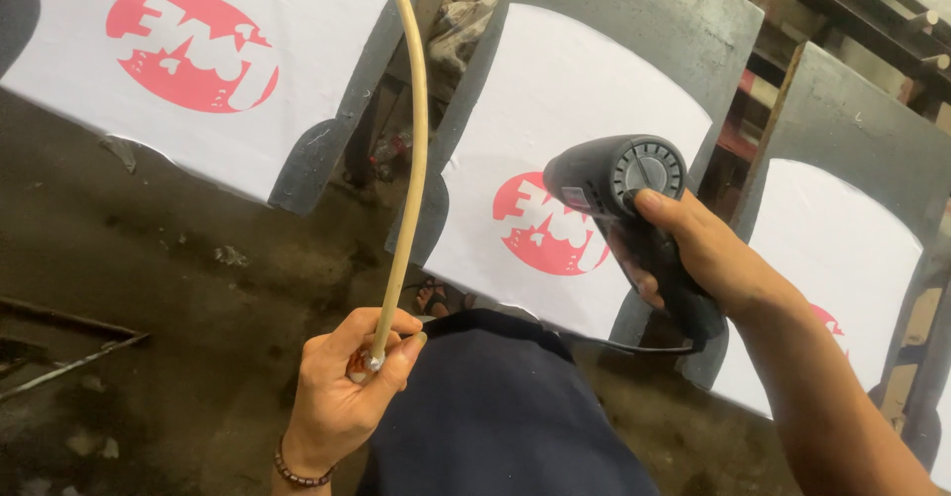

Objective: Using a heat gun to dry the ink on screen-printed shirts.

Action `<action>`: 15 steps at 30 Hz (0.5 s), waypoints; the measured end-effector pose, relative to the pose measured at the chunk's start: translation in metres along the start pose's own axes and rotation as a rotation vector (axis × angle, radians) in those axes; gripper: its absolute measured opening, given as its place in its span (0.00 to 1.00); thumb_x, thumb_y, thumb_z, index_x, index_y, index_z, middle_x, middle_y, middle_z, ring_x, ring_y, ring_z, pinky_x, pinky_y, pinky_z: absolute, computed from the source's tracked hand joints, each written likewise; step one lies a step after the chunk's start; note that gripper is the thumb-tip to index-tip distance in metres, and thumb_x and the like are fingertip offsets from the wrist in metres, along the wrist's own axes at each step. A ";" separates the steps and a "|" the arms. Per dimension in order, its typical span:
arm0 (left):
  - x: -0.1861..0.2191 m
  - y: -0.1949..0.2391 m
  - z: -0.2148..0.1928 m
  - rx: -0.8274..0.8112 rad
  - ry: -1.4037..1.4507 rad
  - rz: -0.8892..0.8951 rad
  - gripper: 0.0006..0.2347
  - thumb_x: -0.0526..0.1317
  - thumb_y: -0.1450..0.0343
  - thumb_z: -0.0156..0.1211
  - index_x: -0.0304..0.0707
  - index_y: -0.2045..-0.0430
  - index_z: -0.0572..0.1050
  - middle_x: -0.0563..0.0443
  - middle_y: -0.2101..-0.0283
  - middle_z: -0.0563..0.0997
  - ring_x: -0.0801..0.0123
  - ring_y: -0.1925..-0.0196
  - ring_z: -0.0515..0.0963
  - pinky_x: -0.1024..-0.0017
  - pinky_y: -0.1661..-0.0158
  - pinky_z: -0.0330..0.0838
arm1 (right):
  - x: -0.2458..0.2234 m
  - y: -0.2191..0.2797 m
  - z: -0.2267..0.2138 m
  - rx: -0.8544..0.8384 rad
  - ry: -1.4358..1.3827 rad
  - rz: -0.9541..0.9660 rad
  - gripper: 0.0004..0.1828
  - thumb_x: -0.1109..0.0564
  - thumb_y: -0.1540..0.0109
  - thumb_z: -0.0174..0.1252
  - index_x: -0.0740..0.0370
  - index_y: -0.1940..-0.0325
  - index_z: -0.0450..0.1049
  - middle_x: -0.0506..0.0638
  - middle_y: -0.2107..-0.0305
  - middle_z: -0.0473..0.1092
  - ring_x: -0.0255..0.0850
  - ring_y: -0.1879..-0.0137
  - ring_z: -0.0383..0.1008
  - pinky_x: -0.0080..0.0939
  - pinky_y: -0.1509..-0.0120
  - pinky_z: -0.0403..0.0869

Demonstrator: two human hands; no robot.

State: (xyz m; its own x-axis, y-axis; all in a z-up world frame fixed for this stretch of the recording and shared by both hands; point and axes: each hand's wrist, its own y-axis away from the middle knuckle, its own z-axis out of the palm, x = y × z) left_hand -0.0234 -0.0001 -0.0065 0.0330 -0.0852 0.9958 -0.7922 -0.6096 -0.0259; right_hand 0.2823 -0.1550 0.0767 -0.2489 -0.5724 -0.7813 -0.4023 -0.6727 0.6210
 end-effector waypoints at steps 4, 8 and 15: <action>-0.001 -0.004 -0.001 -0.001 0.020 -0.018 0.03 0.33 0.30 0.60 0.39 0.65 0.78 0.59 0.88 0.65 0.80 0.86 0.74 0.85 0.81 0.74 | -0.006 0.017 0.004 -0.280 -0.124 -0.011 0.43 0.23 0.45 0.58 0.71 0.77 0.69 0.54 0.94 0.62 0.37 0.91 0.60 0.32 0.86 0.59; 0.002 -0.006 -0.001 -0.020 0.013 -0.023 0.03 0.34 0.30 0.61 0.39 0.65 0.77 0.59 0.88 0.66 0.79 0.87 0.71 0.85 0.82 0.71 | 0.007 0.020 0.001 -0.204 -0.128 -0.104 0.41 0.25 0.41 0.55 0.69 0.78 0.67 0.53 0.94 0.62 0.36 0.90 0.59 0.32 0.86 0.60; 0.010 0.006 -0.018 0.033 0.035 -0.004 0.04 0.33 0.30 0.61 0.38 0.65 0.77 0.57 0.89 0.70 0.79 0.87 0.73 0.86 0.82 0.72 | 0.011 0.053 0.007 0.179 0.105 -0.068 0.34 0.33 0.43 0.51 0.71 0.71 0.69 0.59 0.92 0.63 0.47 0.89 0.61 0.43 0.85 0.61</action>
State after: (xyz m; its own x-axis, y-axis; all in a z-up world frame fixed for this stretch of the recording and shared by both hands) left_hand -0.0386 0.0099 0.0046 0.0142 -0.0549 0.9984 -0.7715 -0.6358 -0.0240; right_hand 0.2525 -0.1938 0.1001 -0.1263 -0.5803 -0.8046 -0.5676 -0.6229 0.5384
